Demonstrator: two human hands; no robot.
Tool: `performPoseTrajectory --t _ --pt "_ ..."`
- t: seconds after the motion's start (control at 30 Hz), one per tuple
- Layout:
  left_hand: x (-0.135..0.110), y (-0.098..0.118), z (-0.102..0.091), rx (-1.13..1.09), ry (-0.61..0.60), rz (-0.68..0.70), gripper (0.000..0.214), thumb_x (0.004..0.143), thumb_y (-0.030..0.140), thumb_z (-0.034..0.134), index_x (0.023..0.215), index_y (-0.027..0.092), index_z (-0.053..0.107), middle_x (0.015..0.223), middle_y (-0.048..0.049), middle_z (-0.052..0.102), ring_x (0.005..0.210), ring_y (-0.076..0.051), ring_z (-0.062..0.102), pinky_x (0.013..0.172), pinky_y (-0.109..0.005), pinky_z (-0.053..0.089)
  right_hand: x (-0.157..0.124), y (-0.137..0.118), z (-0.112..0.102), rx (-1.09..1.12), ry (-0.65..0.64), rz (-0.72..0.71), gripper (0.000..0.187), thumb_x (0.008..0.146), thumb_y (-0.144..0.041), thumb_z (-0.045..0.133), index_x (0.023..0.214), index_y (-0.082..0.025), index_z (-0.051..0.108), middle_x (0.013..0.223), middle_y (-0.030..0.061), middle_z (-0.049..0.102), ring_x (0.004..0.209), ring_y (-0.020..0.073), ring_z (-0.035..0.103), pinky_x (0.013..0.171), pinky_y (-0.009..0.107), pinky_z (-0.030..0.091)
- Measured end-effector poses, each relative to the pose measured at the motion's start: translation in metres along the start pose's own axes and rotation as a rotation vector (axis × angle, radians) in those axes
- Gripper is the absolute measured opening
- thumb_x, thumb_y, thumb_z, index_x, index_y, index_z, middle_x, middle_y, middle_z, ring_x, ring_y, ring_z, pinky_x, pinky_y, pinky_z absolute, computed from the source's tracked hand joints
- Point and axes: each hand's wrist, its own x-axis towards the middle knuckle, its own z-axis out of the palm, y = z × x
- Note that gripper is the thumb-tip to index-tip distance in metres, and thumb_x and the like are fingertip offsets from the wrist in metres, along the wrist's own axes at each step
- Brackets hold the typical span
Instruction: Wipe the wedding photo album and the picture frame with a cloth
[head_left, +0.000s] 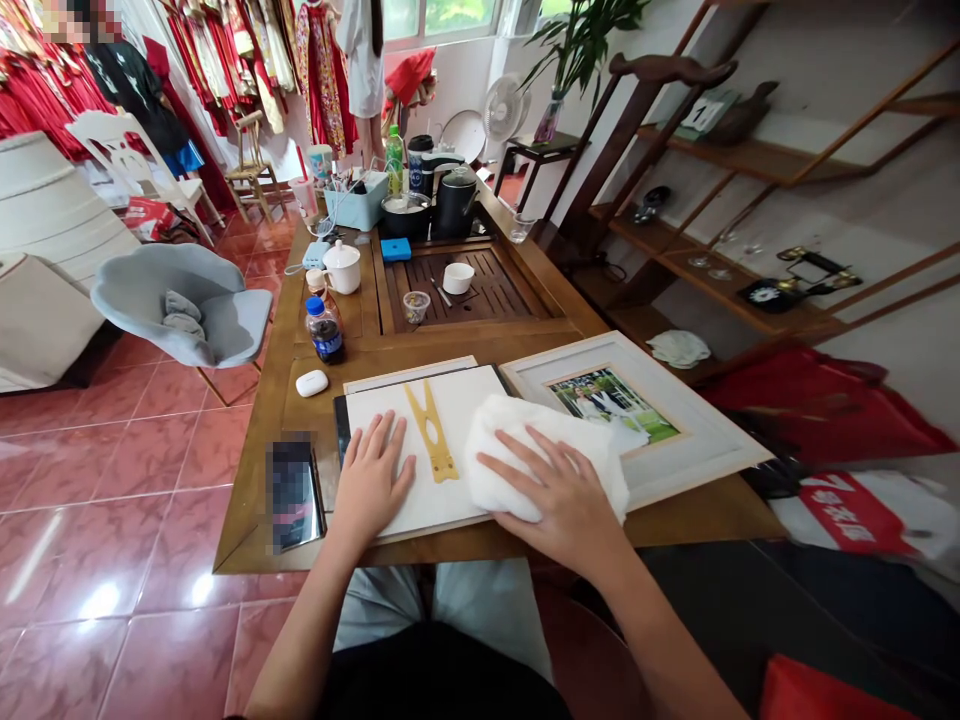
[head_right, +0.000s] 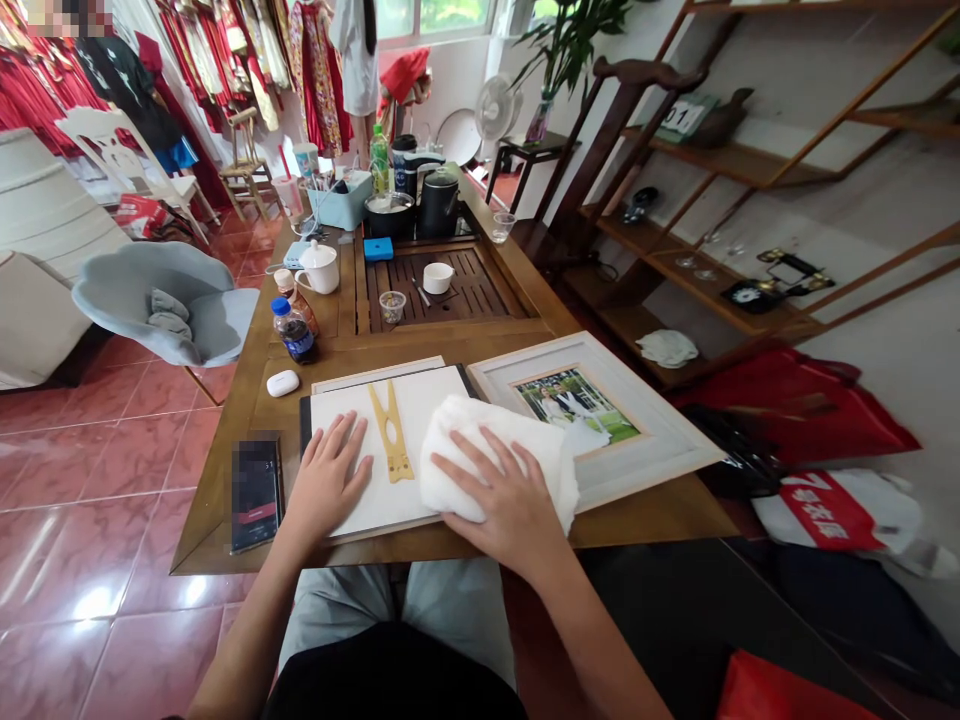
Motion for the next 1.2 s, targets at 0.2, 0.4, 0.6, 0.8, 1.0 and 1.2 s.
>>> performPoseTrajectory --t 0.2,0.4,0.6,0.8,1.0,1.2 --pt "0.002 -0.002 -0.002 -0.002 -0.021 0.016 0.056 0.106 0.036 0.04 0.159 0.018 0.038 0.168 -0.0079 0.032 0.157 -0.027 0.03 0.128 -0.053 0.028 -0.001 0.002 -0.002 -0.034 -0.023 -0.057 0.051 0.096 -0.038 0.058 0.146 -0.031 0.057 0.159 0.0068 0.047 0.146 0.0409 0.039 0.11 0.062 0.034" --pt "0.001 -0.001 0.0 0.001 -0.007 0.014 0.056 0.106 0.037 0.041 0.159 0.018 0.038 0.168 -0.0083 0.033 0.157 -0.028 0.03 0.128 -0.053 0.028 0.02 0.012 0.003 -0.056 -0.099 -0.098 0.056 0.096 -0.045 0.058 0.151 -0.032 0.051 0.163 0.0043 0.042 0.147 0.0386 0.038 0.11 0.059 0.036" --pt "-0.001 -0.003 0.004 -0.013 0.014 0.027 0.057 0.106 0.036 0.041 0.16 0.021 0.036 0.167 -0.0071 0.035 0.156 -0.028 0.03 0.127 -0.053 0.028 0.079 0.034 0.017 -0.05 -0.16 -0.062 0.058 0.099 -0.05 0.053 0.154 -0.032 0.047 0.164 0.004 0.04 0.148 0.0386 0.037 0.111 0.061 0.036" --pt "0.0 -0.002 0.003 0.005 0.013 0.016 0.056 0.106 0.037 0.042 0.159 0.019 0.039 0.167 -0.0076 0.036 0.156 -0.028 0.031 0.127 -0.052 0.03 0.119 0.045 0.028 0.001 -0.188 -0.047 0.061 0.1 -0.053 0.051 0.156 -0.032 0.043 0.165 0.0034 0.038 0.149 0.0382 0.035 0.114 0.063 0.033" --pt "0.002 0.002 0.002 0.013 0.024 -0.015 0.055 0.106 0.036 0.04 0.158 0.019 0.04 0.166 -0.0072 0.037 0.155 -0.026 0.033 0.127 -0.051 0.031 0.089 0.042 0.022 0.028 -0.155 -0.081 0.057 0.1 -0.048 0.052 0.155 -0.035 0.045 0.163 0.0039 0.041 0.149 0.037 0.035 0.114 0.061 0.031" --pt "0.002 0.003 0.002 0.003 0.032 -0.018 0.054 0.106 0.037 0.039 0.157 0.02 0.04 0.166 -0.007 0.037 0.155 -0.026 0.033 0.127 -0.05 0.031 0.025 0.017 -0.001 0.022 -0.12 -0.159 0.061 0.095 -0.041 0.059 0.154 -0.033 0.046 0.162 0.0049 0.043 0.149 0.0378 0.036 0.113 0.061 0.033"
